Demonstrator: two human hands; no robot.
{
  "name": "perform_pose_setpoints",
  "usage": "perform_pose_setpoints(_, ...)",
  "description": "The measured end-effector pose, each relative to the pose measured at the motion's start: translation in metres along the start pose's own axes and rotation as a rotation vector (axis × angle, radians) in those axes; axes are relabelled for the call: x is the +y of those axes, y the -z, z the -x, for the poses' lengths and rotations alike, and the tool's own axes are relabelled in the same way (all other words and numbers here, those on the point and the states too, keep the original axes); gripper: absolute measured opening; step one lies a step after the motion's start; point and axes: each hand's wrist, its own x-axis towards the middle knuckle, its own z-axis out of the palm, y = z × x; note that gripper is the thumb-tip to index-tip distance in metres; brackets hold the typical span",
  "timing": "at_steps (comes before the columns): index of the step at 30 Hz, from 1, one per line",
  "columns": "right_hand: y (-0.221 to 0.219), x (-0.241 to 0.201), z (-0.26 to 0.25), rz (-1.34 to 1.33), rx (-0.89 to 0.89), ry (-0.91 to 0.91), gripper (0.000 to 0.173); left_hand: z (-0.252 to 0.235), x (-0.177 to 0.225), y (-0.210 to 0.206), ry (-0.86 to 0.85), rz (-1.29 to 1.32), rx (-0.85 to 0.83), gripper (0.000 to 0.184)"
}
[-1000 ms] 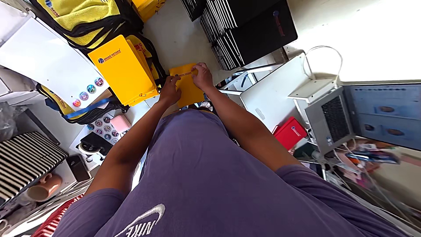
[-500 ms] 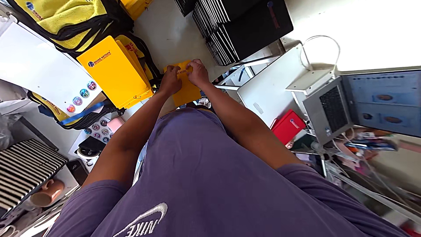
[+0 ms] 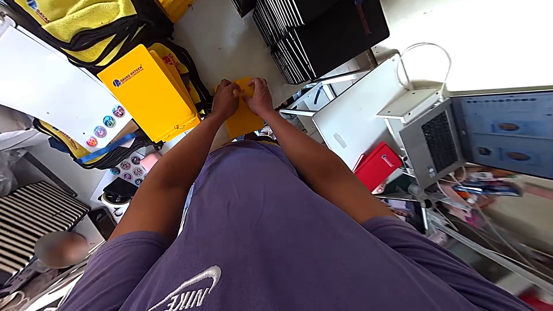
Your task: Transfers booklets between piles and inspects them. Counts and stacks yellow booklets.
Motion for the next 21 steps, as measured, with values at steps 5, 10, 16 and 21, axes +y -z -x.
perform_pose_setpoints(5, -0.009, -0.005, 0.001, -0.02, -0.056, -0.016, 0.034, 0.007, -0.004, 0.0, -0.005, 0.04, 0.037, 0.031)
perform_pose_setpoints(10, -0.012, -0.016, 0.004, -0.103, -0.023, -0.178, 0.041, 0.013, -0.009, -0.001, -0.015, 0.084, 0.091, 0.03)
perform_pose_setpoints(16, -0.014, -0.013, 0.002, -0.158, -0.004, -0.126, 0.026, 0.026, -0.008, -0.002, -0.014, 0.126, 0.134, 0.047)
perform_pose_setpoints(21, -0.003, 0.004, 0.001, -0.27, -0.032, -0.077, 0.023, 0.08, 0.001, -0.008, 0.195, 0.255, 0.181, 0.071)
